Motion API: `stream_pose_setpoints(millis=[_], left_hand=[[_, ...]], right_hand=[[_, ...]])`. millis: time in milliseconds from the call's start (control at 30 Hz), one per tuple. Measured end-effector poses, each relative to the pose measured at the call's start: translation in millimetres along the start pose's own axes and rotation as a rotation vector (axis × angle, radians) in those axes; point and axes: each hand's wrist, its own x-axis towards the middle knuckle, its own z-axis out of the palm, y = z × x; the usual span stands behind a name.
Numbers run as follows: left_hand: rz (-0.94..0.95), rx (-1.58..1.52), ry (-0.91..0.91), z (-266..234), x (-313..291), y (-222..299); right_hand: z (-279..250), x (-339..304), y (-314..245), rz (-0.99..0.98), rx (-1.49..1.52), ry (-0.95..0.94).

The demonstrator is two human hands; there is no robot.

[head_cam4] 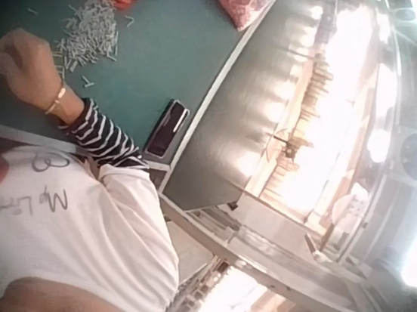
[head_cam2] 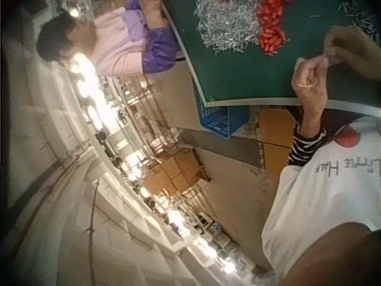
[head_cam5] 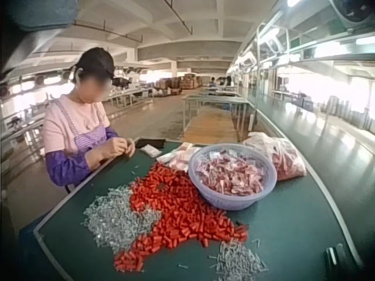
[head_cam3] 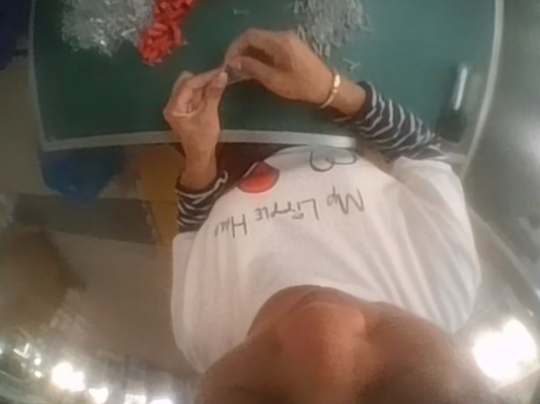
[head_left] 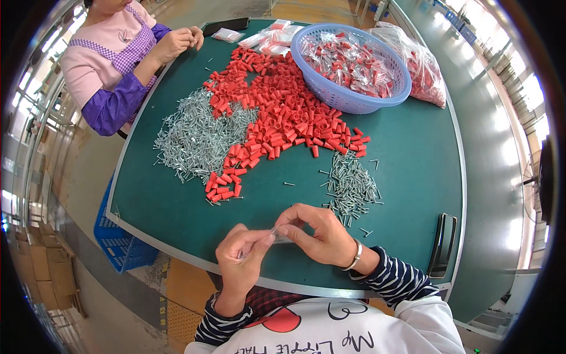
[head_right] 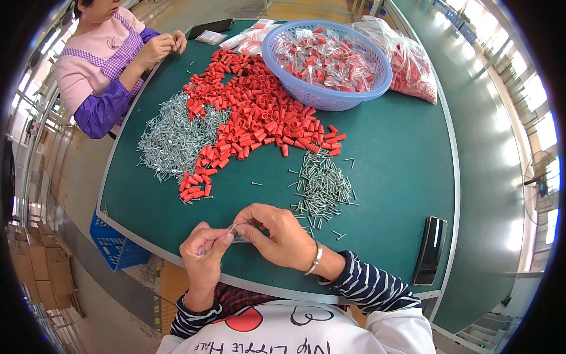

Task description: The person assembles small plastic parts by hand using screws, then places the assembled parts into small plastic bags.

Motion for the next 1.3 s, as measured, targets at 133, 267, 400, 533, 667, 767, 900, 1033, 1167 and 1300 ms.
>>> stream_pose_setpoints(millis=[133, 267, 400, 533, 667, 767, 900, 1033, 1167, 1300], left_hand=[[0.121, 0.11, 0.074, 1, 2, 6], [0.152, 0.17, 0.069, 1, 3, 9], [0.303, 0.317, 0.014, 0, 4, 4], [0.436, 0.423, -0.009, 0, 6, 0], [0.512, 0.492, -0.008, 1, 7, 0], [0.201, 0.446, -0.091, 0, 9, 14], [0.024, 0.329, -0.177, -9, 8, 19], [0.013, 0.318, -0.143, -10, 6, 12], [-0.067, 0.25, -0.184, -13, 5, 17], [-0.033, 0.245, -0.116, -14, 3, 9]], right_hand=[[0, 3, -3, -0.176, -0.154, 0.176], [-9, 2, -9, -0.188, -0.174, 0.012], [-4, 0, -7, -0.128, -0.102, -0.022], [-4, 0, -12, -0.144, -0.183, -0.02], [-3, 0, -11, -0.149, -0.263, -0.041], [-4, 1, -9, -0.236, -0.457, -0.012], [-1, 0, -10, -0.27, -0.505, -0.054], [8, -1, -8, -0.299, -0.523, -0.028], [12, -3, -4, -0.27, -0.503, 0.025], [15, -3, -8, -0.273, -0.503, -0.004]])
